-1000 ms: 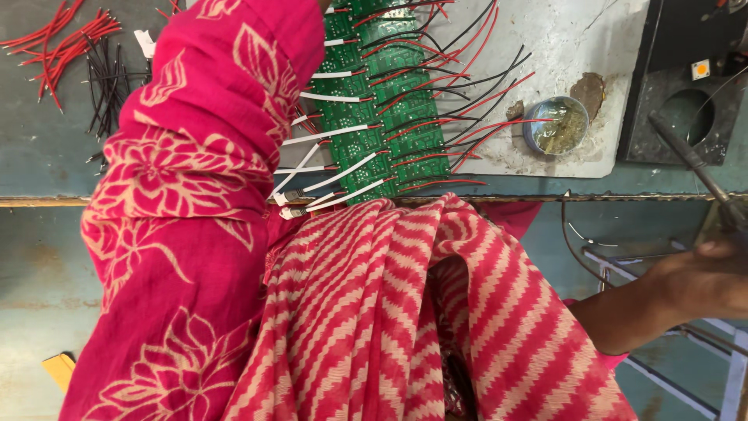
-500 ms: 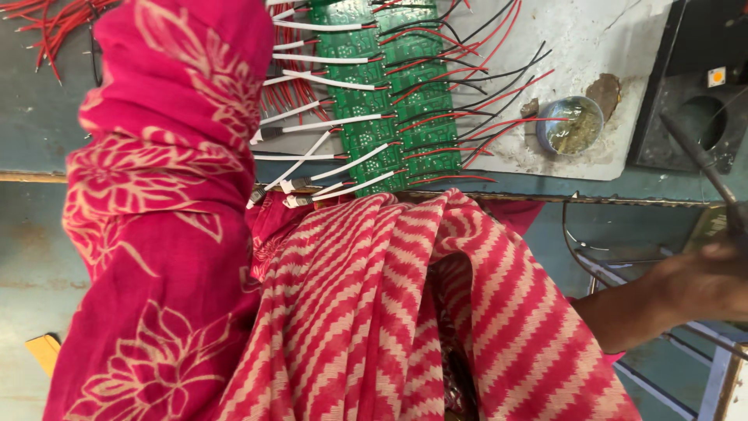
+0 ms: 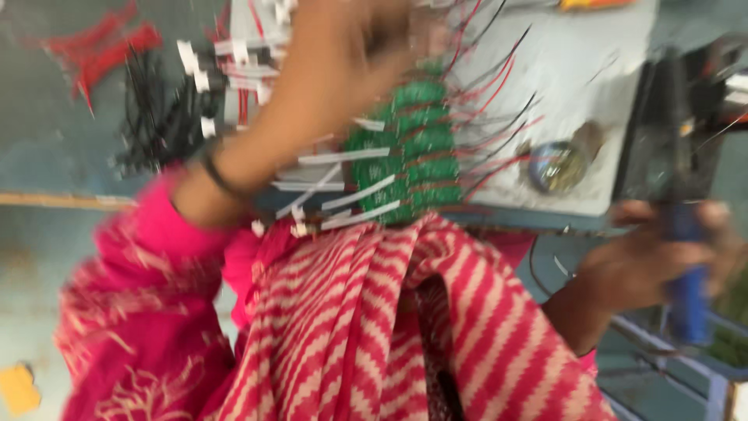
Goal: The person solders red and black wires onto green circuit boards at a workbench, holding a soldering iron in one hand while positioning wires and boards with the other, dipping the iron in flux between joints, and turning boards over to solder additional sides.
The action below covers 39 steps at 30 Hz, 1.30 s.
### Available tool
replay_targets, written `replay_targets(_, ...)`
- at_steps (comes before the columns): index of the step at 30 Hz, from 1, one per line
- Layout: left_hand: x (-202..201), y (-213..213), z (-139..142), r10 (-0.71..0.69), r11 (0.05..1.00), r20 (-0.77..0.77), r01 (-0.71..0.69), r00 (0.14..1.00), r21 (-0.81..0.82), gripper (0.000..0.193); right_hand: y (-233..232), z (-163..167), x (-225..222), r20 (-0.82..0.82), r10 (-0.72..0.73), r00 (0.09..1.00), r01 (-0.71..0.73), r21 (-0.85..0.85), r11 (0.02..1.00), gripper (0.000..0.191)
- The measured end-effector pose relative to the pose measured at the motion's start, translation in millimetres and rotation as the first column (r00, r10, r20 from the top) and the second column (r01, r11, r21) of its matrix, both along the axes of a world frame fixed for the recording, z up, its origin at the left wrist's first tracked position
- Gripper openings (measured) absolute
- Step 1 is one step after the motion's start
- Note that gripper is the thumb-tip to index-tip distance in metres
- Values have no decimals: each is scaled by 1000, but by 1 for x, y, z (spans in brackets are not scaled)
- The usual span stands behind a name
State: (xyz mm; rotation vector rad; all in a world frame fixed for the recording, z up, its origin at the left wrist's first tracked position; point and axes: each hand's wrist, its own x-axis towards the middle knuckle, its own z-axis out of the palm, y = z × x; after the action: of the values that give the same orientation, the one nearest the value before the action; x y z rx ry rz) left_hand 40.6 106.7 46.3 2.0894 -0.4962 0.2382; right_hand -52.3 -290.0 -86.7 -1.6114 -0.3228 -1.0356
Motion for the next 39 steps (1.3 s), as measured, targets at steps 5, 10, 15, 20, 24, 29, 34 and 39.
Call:
replay_targets(5, -42, -28, -20, -126, 982, -39, 119, 991, -149, 21, 87, 23, 0, -68, 292, 954, -282, 127, 951, 39)
replay_targets(10, -57, -46, -35, -134, 989, -222, 116, 966, -95, 29, 120, 36, -17, -175, 400, 900, -374, 162, 913, 42)
replay_targets(15, -62, -61, -32, -185, 972, -137, 160, 973, -173, 16, 124, 41, -15, -200, 402, 893, -398, 61, 915, 62)
replay_targets(20, -66, -68, -35, -174, 975, -164, 147, 971, -167, 16, 126, 43, -18, -196, 385, 902, -387, 31, 922, 63)
replay_targets(24, -69, -72, -39, -148, 978, -185, 115, 972, -176, 15, 127, 41, -19, -184, 370, 911, -373, 17, 928, 64)
replay_targets(29, -70, -75, -37, -127, 972, -221, 77, 967, -222, 15, 133, 38, -25, -178, 372, 911, -368, 55, 928, 66)
replay_targets(34, -72, -77, -34, -93, 971, -241, 34, 966, -238, 13, 134, 33, -32, -219, 392, 893, -387, 69, 920, 66)
replay_targets(39, -71, -74, -31, -115, 978, -234, 69, 965, -197, 12, 116, 26, -26, -227, 264, 937, -275, -19, 961, 72)
